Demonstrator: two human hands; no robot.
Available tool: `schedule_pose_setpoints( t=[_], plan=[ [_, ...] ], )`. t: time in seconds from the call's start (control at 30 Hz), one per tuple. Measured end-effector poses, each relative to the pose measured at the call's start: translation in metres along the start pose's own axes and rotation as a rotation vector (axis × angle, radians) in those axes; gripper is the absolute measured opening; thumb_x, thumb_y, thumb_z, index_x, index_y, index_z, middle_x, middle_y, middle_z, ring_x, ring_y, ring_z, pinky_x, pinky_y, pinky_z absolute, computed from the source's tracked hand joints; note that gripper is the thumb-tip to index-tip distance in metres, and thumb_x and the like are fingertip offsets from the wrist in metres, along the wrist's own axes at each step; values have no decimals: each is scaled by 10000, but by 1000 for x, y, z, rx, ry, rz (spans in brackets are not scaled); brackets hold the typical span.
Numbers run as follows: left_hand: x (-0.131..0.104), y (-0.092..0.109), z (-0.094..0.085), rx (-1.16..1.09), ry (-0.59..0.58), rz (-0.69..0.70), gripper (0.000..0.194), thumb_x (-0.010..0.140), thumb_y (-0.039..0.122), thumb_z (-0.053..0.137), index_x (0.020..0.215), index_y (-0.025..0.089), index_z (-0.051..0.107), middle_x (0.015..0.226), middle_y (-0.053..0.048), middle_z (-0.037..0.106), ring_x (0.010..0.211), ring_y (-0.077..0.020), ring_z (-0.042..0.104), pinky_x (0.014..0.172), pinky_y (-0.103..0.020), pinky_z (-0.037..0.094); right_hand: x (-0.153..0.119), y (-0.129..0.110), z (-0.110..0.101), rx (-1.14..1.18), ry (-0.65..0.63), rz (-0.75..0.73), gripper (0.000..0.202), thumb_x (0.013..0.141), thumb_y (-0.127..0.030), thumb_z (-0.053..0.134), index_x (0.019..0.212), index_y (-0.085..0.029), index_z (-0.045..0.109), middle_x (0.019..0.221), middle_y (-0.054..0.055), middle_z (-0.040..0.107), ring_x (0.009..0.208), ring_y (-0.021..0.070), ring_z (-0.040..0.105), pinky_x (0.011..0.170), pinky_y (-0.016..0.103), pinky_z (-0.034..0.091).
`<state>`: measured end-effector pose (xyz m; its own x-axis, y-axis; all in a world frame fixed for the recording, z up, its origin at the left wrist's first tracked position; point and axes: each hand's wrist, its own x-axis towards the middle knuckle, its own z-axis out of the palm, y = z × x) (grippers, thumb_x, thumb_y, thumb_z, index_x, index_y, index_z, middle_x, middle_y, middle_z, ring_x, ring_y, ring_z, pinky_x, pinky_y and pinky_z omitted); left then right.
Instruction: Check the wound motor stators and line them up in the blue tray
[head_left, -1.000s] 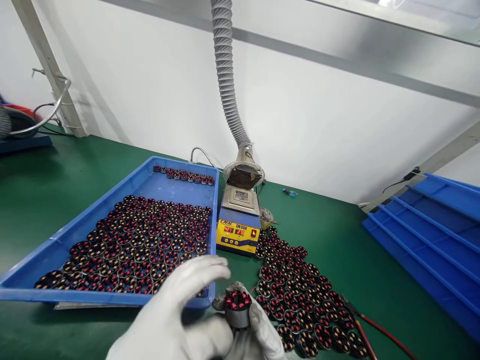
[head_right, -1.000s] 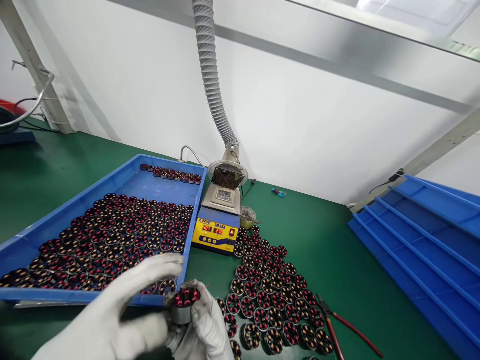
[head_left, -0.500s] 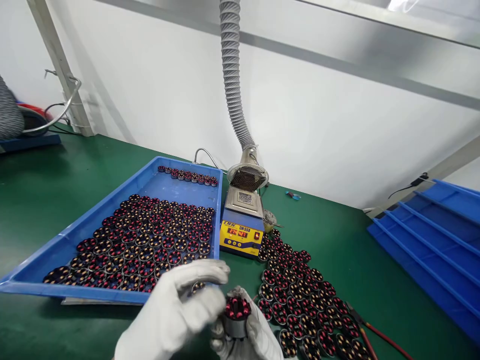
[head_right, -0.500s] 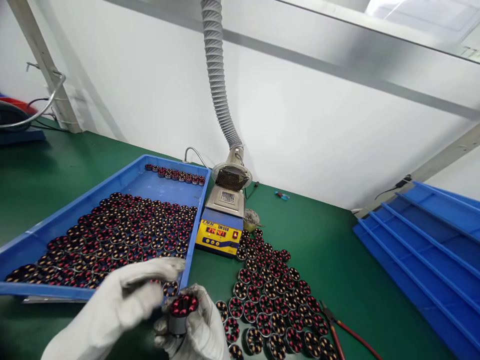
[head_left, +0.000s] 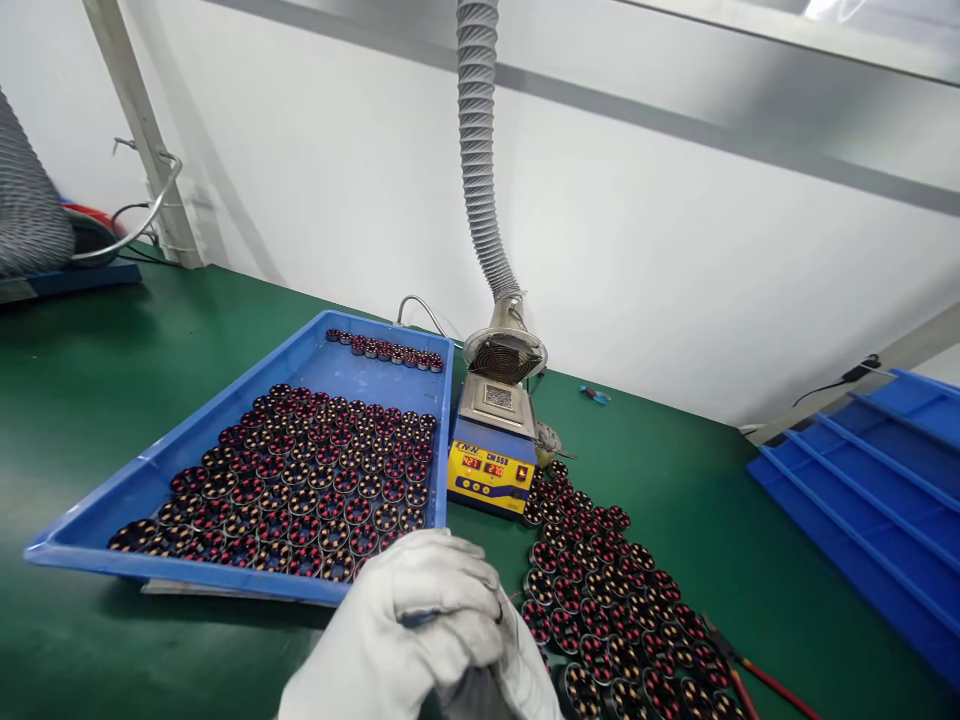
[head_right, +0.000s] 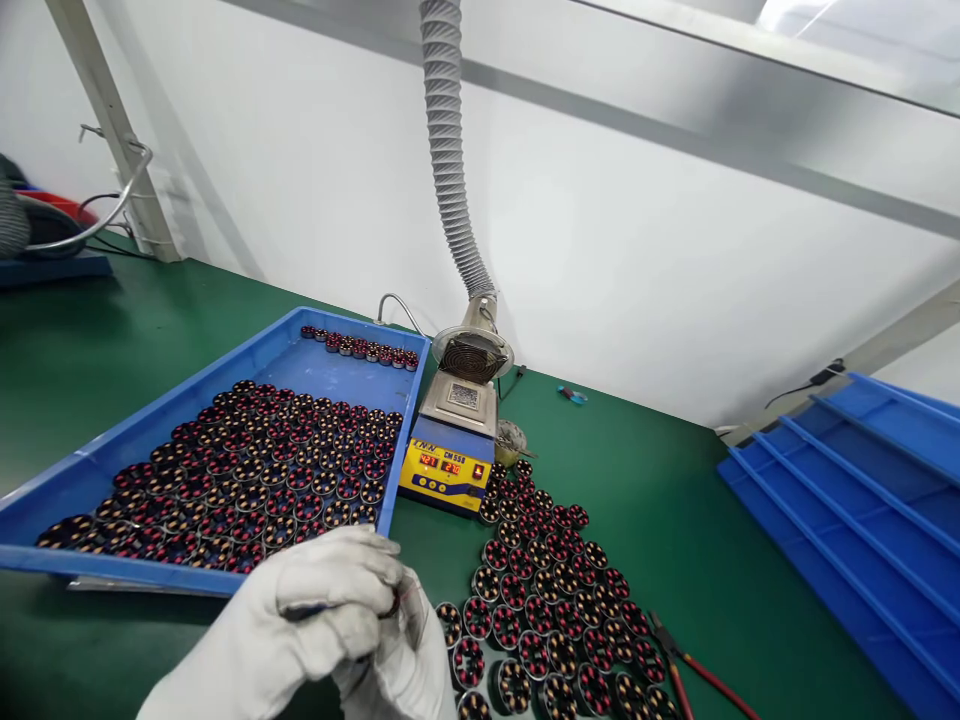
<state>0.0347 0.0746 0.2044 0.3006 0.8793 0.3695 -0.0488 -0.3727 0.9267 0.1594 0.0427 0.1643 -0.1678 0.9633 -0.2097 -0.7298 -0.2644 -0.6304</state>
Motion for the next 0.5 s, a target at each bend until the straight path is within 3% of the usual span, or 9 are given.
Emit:
schedule_pose_setpoints(
  t=[0.07, 0.2, 0.27, 0.37, 0.43, 0.5],
  plan=[
    [-2, -3, 0, -23, 70, 42, 145, 708, 168, 649, 655, 287, 714, 735, 45, 717, 811, -162, 644, 870, -238, 476, -1, 0, 0, 15, -14, 28, 252, 682, -383, 712, 884, -241, 664, 789, -9, 702, 705, 155, 664, 630, 291, 539],
    [-6, -4, -8, 29, 269, -60, 131, 736, 190, 610, 681, 251, 712, 805, 0, 722, 829, -195, 657, 795, -257, 528, -7, -5, -2, 36, -22, 54, 323, 623, -393, 765, 894, -242, 674, 816, 34, 726, 682, 168, 676, 607, 299, 538],
    [-9, -4, -10, 137, 213, -17, 146, 698, 229, 695, 840, 257, 715, 962, -28, 707, 922, -217, 644, 831, -269, 524, -9, -7, -4, 40, -16, 49, 322, 646, -402, 744, 915, -238, 679, 849, 37, 729, 741, 192, 685, 661, 340, 545],
    [-10, -5, -8, 224, 12, 179, 442, 644, 299, 796, 1059, 309, 644, 1101, -35, 663, 1012, -213, 611, 895, -268, 490, -9, -9, -6, 41, -4, 24, 304, 676, -410, 714, 921, -232, 686, 904, 28, 726, 866, 215, 675, 801, 393, 520],
    [-9, -6, -5, 195, -51, 246, 385, 701, 411, 749, 1059, 320, 643, 1090, -40, 669, 1028, -208, 603, 917, -282, 474, -8, -8, -5, 44, -3, 21, 309, 653, -403, 738, 911, -238, 692, 941, 22, 724, 924, 209, 661, 888, 384, 482],
    [-5, -8, -4, 128, -47, 220, 341, 731, 509, 684, 1005, 306, 673, 1042, -49, 687, 1045, -223, 595, 950, -321, 451, -6, -7, -3, 44, -9, 32, 319, 630, -389, 763, 899, -233, 696, 960, 31, 723, 937, 200, 656, 929, 371, 459]
  ],
)
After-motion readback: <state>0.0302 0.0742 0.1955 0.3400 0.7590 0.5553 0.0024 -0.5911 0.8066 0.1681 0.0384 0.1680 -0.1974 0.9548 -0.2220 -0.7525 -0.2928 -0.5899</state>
